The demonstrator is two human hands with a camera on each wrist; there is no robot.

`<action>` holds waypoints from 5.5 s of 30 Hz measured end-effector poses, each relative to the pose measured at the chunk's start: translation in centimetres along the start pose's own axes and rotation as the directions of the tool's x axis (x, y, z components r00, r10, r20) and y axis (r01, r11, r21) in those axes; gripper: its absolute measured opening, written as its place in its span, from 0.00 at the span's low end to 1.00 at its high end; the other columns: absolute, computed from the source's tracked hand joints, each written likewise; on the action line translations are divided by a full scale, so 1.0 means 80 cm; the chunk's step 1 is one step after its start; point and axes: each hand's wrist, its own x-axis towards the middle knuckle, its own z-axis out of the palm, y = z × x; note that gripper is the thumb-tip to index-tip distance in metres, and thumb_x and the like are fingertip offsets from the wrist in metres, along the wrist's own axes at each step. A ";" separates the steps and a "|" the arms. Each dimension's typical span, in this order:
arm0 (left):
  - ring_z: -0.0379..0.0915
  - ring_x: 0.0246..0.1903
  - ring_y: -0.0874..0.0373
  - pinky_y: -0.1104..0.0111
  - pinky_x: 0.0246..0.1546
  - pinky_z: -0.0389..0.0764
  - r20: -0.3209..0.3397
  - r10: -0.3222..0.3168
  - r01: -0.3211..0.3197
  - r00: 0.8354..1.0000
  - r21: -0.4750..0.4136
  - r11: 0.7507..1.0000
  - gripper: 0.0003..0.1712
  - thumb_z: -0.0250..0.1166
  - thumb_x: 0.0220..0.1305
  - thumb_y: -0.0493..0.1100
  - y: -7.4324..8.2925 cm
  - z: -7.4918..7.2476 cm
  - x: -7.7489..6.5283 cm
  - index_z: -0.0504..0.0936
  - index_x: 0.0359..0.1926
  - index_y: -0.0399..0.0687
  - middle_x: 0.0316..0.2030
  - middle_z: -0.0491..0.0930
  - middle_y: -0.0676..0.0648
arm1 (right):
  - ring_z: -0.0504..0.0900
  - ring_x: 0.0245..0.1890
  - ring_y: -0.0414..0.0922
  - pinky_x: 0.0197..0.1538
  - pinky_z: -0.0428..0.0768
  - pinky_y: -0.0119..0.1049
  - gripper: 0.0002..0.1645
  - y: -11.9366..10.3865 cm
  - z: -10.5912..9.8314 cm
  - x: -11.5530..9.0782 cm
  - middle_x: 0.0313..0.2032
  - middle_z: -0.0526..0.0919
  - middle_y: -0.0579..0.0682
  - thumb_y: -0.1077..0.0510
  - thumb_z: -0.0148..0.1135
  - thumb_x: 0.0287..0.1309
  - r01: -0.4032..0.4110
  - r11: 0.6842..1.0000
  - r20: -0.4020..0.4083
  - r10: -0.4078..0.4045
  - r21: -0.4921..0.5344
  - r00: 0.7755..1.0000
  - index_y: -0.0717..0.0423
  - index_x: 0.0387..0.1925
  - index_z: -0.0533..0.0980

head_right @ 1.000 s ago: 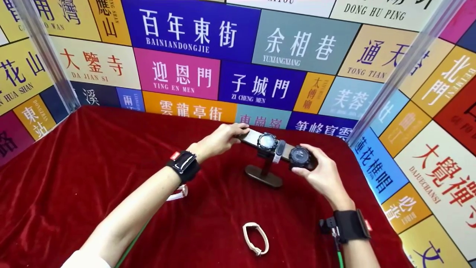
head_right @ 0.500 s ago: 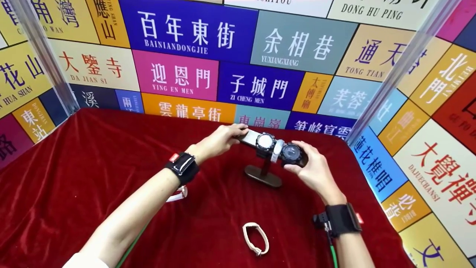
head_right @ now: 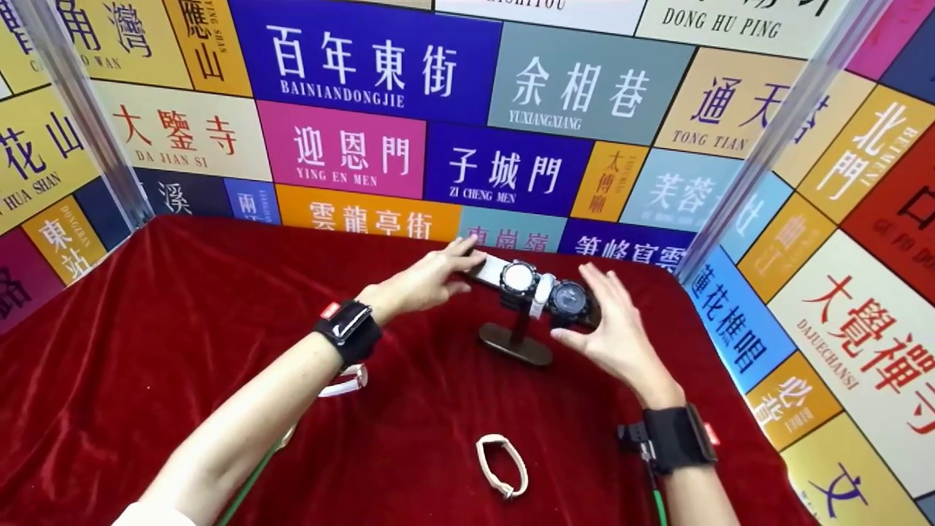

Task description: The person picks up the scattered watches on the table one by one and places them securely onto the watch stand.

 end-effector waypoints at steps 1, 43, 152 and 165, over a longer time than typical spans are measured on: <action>0.38 0.79 0.41 0.54 0.79 0.52 0.018 -0.011 0.011 1.000 -0.006 1.000 0.35 0.58 0.73 0.37 0.003 0.000 -0.006 0.59 0.77 0.50 0.80 0.43 0.39 | 0.44 0.78 0.68 0.71 0.46 0.77 0.59 -0.005 -0.003 -0.004 0.77 0.52 0.65 0.53 0.78 0.50 0.028 0.999 -0.023 -0.029 -0.016 0.999 0.49 0.78 0.55; 0.63 0.72 0.48 0.49 0.72 0.68 0.037 0.296 -0.298 0.954 0.172 0.939 0.30 0.53 0.76 0.55 0.090 0.039 -0.257 0.65 0.73 0.48 0.69 0.67 0.43 | 0.77 0.31 0.42 0.35 0.77 0.42 0.19 -0.102 0.147 -0.144 0.34 0.78 0.44 0.54 0.80 0.45 -0.166 0.934 0.213 0.240 -0.316 0.947 0.49 0.39 0.81; 0.83 0.46 0.50 0.72 0.49 0.85 -0.298 0.257 -0.380 0.919 -0.499 0.779 0.17 0.69 0.62 0.37 0.077 0.029 -0.149 0.85 0.52 0.35 0.46 0.86 0.40 | 0.81 0.32 0.26 0.34 0.77 0.14 0.18 -0.166 0.063 -0.119 0.34 0.90 0.46 0.69 0.77 0.45 0.106 0.990 -0.294 -0.075 0.091 0.953 0.53 0.41 0.88; 0.70 0.64 0.46 0.58 0.69 0.72 -0.202 0.211 -0.195 0.957 0.096 0.976 0.30 0.66 0.67 0.45 0.008 -0.009 -0.038 0.74 0.67 0.41 0.65 0.72 0.38 | 0.83 0.27 0.45 0.25 0.66 0.24 0.16 -0.070 -0.008 -0.105 0.37 0.89 0.64 0.57 0.70 0.60 -0.346 0.915 -0.373 0.253 -0.207 0.893 0.63 0.45 0.85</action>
